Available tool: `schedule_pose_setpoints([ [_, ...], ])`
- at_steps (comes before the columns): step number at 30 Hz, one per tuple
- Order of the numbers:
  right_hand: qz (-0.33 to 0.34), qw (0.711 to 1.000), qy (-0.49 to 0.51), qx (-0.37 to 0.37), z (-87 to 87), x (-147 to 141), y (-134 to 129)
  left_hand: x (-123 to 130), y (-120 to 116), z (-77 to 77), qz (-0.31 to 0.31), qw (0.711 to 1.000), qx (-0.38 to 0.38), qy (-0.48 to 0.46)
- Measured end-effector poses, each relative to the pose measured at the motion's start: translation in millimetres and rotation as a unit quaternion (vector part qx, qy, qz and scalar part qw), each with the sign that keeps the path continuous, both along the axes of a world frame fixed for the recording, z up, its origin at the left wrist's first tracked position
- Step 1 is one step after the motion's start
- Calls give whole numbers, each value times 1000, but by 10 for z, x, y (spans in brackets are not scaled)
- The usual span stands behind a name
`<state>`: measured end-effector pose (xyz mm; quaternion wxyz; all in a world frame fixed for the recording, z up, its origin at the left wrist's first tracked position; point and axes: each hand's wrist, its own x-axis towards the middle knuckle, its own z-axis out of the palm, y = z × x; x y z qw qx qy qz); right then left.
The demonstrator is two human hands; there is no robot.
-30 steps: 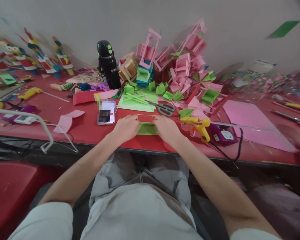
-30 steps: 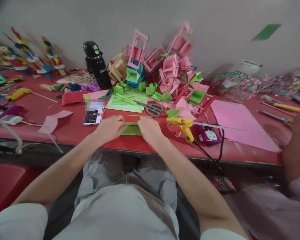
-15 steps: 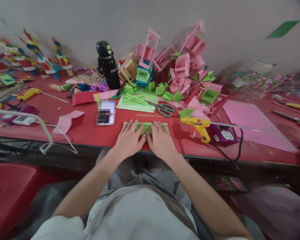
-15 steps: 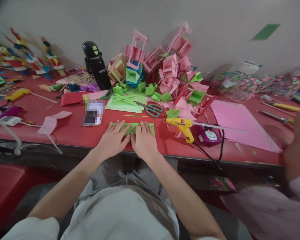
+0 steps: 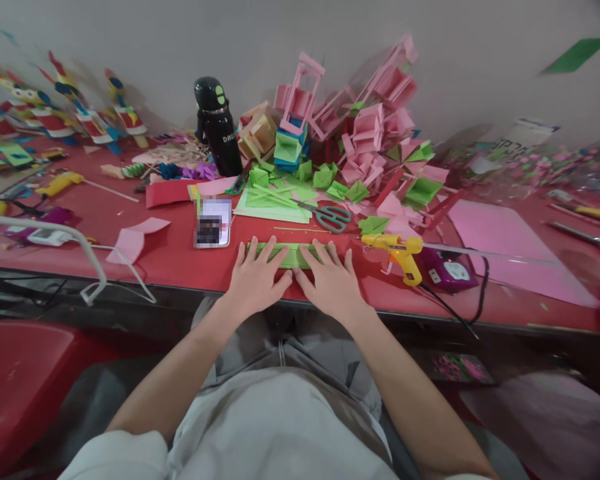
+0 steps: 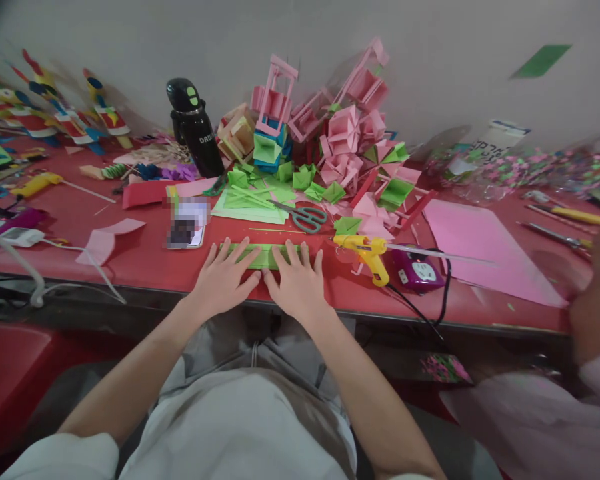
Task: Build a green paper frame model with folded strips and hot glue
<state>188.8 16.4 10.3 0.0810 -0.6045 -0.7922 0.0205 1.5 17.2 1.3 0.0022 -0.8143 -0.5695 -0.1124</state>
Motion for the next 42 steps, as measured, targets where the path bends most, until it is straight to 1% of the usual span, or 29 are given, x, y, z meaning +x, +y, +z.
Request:
schedule_pose_setpoints([
  [6,-14,1000,-3,-11,8,14,-9,8,-13,43,0,1000,-8,6],
  [10,-7,1000,-20,11,60,-33,19,46,0,61,-1,1000,-1,5],
  [13,18,999,-22,19,89,-101,68,84,16,51,-21,1000,10,4],
  [16,45,999,15,8,65,-111,129,98,28,33,-29,1000,5,-2],
  [20,62,995,73,28,-33,37,199,60,38,66,-33,999,-20,-9],
  [23,80,990,105,46,-95,170,238,23,53,134,-36,998,-45,-11],
  [26,74,988,122,62,-113,236,296,21,95,202,-44,997,-55,-11],
  [30,49,990,110,66,-62,246,417,74,213,293,-49,998,-48,1],
  [33,48,993,94,43,15,252,522,94,338,386,-39,996,-76,28],
  [38,99,993,66,0,128,290,703,43,516,515,-27,994,-92,52],
  [42,125,990,52,-39,193,310,819,-25,590,518,-34,995,-97,16],
])
